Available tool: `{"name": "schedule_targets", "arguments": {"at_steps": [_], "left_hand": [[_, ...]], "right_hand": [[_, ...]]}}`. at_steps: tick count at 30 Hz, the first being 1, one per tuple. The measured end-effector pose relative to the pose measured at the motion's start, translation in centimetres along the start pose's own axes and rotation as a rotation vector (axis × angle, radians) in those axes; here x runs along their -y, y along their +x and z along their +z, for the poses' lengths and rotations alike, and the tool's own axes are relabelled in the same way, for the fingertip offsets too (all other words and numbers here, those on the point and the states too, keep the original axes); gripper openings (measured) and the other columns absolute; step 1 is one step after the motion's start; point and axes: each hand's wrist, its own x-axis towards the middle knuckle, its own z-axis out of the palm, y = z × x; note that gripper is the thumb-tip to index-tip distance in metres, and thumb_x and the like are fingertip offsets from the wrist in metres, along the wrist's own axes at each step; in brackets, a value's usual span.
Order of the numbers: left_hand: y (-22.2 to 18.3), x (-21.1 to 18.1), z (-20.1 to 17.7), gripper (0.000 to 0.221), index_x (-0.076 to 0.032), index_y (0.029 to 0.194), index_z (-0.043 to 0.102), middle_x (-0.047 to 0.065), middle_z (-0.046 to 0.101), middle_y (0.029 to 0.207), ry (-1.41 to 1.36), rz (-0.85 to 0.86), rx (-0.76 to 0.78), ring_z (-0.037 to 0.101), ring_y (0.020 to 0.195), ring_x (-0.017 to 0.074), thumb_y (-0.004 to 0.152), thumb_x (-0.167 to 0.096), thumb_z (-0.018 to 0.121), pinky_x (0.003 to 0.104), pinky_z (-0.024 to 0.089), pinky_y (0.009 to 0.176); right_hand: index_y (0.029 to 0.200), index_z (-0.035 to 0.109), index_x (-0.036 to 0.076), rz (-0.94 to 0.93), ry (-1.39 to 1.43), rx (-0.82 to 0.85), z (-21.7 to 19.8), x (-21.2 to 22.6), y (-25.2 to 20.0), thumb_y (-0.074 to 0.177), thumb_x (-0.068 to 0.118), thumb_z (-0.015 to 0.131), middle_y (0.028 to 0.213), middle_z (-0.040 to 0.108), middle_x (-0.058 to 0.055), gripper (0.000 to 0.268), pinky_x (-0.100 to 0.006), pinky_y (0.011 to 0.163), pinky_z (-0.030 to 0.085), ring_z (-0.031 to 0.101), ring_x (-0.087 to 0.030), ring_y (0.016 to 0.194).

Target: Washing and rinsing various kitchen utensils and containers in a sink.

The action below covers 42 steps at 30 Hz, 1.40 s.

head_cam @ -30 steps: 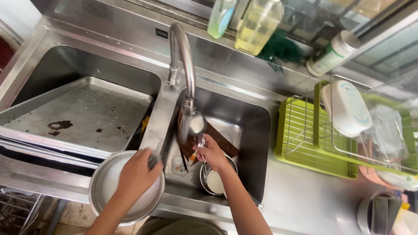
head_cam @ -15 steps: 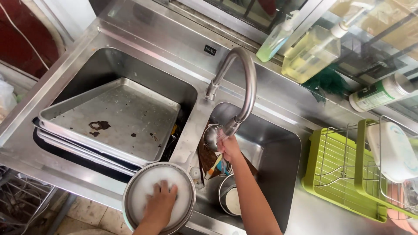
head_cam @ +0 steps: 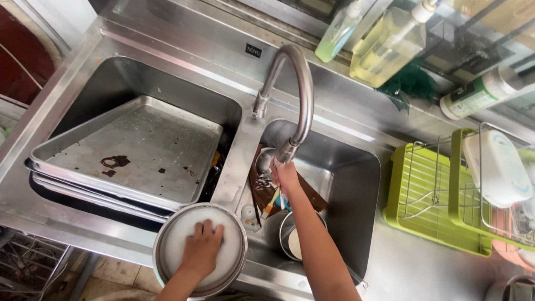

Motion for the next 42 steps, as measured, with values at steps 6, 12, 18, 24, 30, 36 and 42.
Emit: {"name": "schedule_targets", "arguments": {"at_steps": [6, 12, 18, 24, 30, 36, 42], "left_hand": [[0.9, 1.0, 1.8, 0.052, -0.016, 0.120, 0.054, 0.013, 0.049, 0.125, -0.014, 0.021, -0.098, 0.048, 0.122, 0.0378, 0.073, 0.000, 0.069, 0.051, 0.053, 0.086], [1.8, 0.8, 0.8, 0.054, -0.016, 0.123, 0.054, 0.014, 0.049, 0.127, -0.025, 0.010, -0.085, 0.048, 0.121, 0.0386, 0.073, -0.002, 0.070, 0.054, 0.052, 0.087], [0.4, 0.8, 1.2, 0.056, -0.016, 0.126, 0.054, 0.015, 0.050, 0.128, -0.054, -0.039, -0.048, 0.049, 0.120, 0.0394, 0.073, -0.005, 0.071, 0.057, 0.050, 0.089], [0.5, 1.0, 1.4, 0.060, -0.016, 0.127, 0.053, 0.017, 0.048, 0.131, -0.056, -0.058, -0.050, 0.048, 0.121, 0.0411, 0.071, -0.005, 0.072, 0.061, 0.048, 0.090], [0.5, 0.6, 0.8, 0.061, -0.017, 0.129, 0.052, 0.015, 0.049, 0.131, -0.056, -0.090, -0.010, 0.048, 0.123, 0.0404, 0.073, -0.005, 0.072, 0.061, 0.048, 0.094], [0.6, 0.7, 0.9, 0.066, -0.017, 0.132, 0.051, 0.016, 0.047, 0.134, -0.053, -0.099, 0.012, 0.047, 0.125, 0.0409, 0.072, -0.005, 0.075, 0.062, 0.047, 0.096], [0.7, 0.5, 0.7, 0.068, -0.017, 0.133, 0.050, 0.016, 0.046, 0.137, -0.054, -0.103, 0.023, 0.046, 0.126, 0.0410, 0.071, -0.005, 0.077, 0.062, 0.046, 0.097]], "right_hand": [[0.103, 0.065, 0.005, -0.275, -0.140, 0.248, 3.5, 5.3, -3.5, 0.101, 0.019, 0.061, 0.079, 0.063, -0.004, 0.015, -0.028, 0.055, 0.046, 0.060, -0.011, 0.065], [0.095, 0.059, 0.005, -0.064, -0.054, 0.122, 1.2, 3.0, -1.7, 0.106, 0.018, 0.061, 0.072, 0.053, -0.001, 0.017, -0.025, 0.045, 0.028, 0.043, -0.008, 0.056], [0.100, 0.062, 0.012, 0.050, -0.140, 0.353, 3.9, 7.2, -6.3, 0.106, 0.034, 0.047, 0.059, 0.048, -0.001, 0.028, -0.024, 0.037, 0.025, 0.035, -0.008, 0.043], [0.112, 0.066, 0.005, -0.161, -0.181, 0.388, 0.4, 3.3, -2.7, 0.112, 0.030, 0.057, 0.083, 0.061, -0.005, 0.026, -0.031, 0.059, 0.046, 0.055, -0.012, 0.068], [0.097, 0.057, 0.002, 0.067, -0.321, 0.163, 1.1, 3.9, -3.4, 0.115, 0.042, 0.052, 0.069, 0.044, -0.008, 0.044, -0.026, 0.042, 0.024, 0.037, -0.009, 0.049], [0.124, 0.053, 0.013, 0.017, -0.031, 0.412, 2.5, 5.6, -5.2, 0.101, 0.011, 0.057, 0.090, 0.056, 0.001, 0.023, -0.027, 0.050, 0.033, 0.039, -0.006, 0.056], [0.099, 0.057, 0.004, -0.020, -0.135, 0.171, 2.5, 4.9, -4.0, 0.108, 0.018, 0.052, 0.067, 0.057, -0.005, 0.018, -0.026, 0.038, 0.029, 0.041, -0.009, 0.044]]}}
